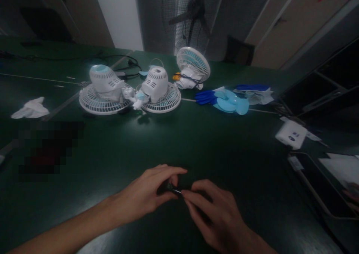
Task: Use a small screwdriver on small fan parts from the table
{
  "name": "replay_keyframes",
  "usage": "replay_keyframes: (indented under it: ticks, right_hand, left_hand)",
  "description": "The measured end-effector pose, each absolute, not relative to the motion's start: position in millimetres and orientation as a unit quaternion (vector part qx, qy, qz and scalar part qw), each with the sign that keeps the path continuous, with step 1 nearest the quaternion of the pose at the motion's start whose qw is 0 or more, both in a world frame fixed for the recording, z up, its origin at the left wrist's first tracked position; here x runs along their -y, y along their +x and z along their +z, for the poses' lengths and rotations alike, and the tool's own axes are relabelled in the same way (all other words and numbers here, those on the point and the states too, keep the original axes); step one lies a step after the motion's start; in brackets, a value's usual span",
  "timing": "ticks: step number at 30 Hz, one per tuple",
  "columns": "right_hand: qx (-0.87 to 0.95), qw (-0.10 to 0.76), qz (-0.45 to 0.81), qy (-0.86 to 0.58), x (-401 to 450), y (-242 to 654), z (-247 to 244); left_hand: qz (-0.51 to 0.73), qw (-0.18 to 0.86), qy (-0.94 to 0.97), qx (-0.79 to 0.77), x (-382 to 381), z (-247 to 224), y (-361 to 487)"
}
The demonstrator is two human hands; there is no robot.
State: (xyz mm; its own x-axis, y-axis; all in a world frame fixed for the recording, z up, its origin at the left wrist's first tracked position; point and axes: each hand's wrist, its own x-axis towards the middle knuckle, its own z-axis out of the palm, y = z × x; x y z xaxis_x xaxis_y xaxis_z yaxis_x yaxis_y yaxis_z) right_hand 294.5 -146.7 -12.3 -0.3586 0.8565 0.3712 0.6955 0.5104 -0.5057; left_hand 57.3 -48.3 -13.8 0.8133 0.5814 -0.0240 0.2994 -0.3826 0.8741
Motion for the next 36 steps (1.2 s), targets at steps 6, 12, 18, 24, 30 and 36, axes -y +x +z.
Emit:
replay_keyframes:
  ticks: [6,12,18,24,30,36]
  right_hand:
    - [0.817,0.291,0.145,-0.477,145,290,-19]
    - [0.804,0.317,0.134,-0.486,146,293,-17]
    - [0.775,0.352,0.137,-0.507,147,302,-15]
    - [0.769,0.351,0.160,-0.510,148,304,-14]
    - [0.768,0.351,0.169,-0.508,149,307,-14]
    - [0.758,0.366,0.177,-0.510,146,304,-12]
  left_hand:
    - [0.150,0.486,0.820,-0.261,48,-15,59]
    - [0.140,0.484,0.825,-0.256,48,-8,59]
    - [0.124,0.455,0.847,-0.246,41,-4,51]
    - [0.161,0.324,0.851,-0.380,-21,-12,7]
    - [0.218,0.205,0.799,-0.522,-80,-15,-50]
    - [0.199,0.265,0.776,-0.537,-94,-13,-81]
